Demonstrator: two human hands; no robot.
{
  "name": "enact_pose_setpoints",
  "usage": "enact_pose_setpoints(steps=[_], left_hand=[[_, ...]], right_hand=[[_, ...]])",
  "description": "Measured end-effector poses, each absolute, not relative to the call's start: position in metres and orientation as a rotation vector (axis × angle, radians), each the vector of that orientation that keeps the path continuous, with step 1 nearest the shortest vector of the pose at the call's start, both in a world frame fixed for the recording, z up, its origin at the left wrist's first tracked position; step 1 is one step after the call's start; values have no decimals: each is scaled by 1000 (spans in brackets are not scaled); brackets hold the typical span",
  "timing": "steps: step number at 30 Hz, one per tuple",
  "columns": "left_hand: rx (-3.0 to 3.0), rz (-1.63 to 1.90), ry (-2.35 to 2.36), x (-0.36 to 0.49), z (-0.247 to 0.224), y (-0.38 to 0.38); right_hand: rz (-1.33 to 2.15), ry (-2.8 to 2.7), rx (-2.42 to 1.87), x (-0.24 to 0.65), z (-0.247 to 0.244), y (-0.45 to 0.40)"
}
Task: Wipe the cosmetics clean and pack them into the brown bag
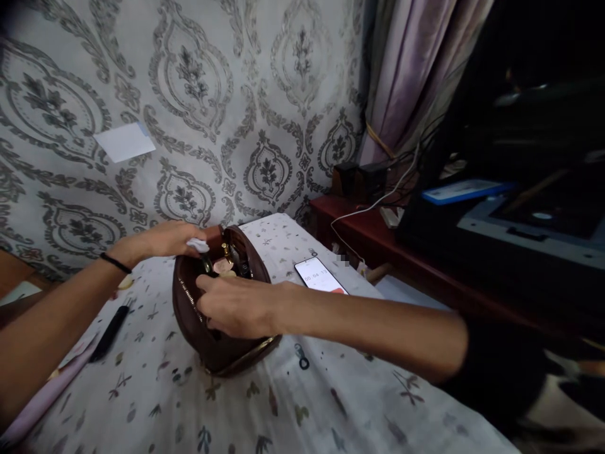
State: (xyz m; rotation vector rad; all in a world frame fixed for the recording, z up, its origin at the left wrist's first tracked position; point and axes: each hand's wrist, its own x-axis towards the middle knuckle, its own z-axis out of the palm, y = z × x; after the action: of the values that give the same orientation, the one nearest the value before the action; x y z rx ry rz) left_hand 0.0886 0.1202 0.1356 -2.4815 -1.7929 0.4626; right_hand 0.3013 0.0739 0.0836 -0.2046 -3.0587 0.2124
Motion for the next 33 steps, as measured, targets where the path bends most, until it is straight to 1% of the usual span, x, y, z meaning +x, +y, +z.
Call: enact_pose_setpoints(steps=[3,9,14,16,20,22,25,28,30,33], left_hand=[[-2514,560,-1770,94,138,118],[-2571,572,-1669,102,135,116],[-2479,587,-1679,106,133,111],[-2442,469,-1711,107,133,103],[-2313,-28,-1732,113,127,68],[-2274,-200,-1723,117,120,44],[-2314,-339,-1716,119,106,11],[-2378,-443,-1799,117,95,-5],[-2417,-484,-1883,115,95,-7],[-2517,-455,-2018,114,102,-4]], right_hand=[[314,-3036,-310,309,83,68],[570,-3018,-374,312,87,68],[642,-2980,-329,306,85,77],[634,-2957,-282,302,83,82],[586,-2906,-263,292,78,91],[585,-2878,-264,288,77,93],[661,-2854,-227,288,78,93],[749,-2812,-159,293,78,93],[776,-2786,-120,298,78,94],[844,-2763,-128,305,76,94]])
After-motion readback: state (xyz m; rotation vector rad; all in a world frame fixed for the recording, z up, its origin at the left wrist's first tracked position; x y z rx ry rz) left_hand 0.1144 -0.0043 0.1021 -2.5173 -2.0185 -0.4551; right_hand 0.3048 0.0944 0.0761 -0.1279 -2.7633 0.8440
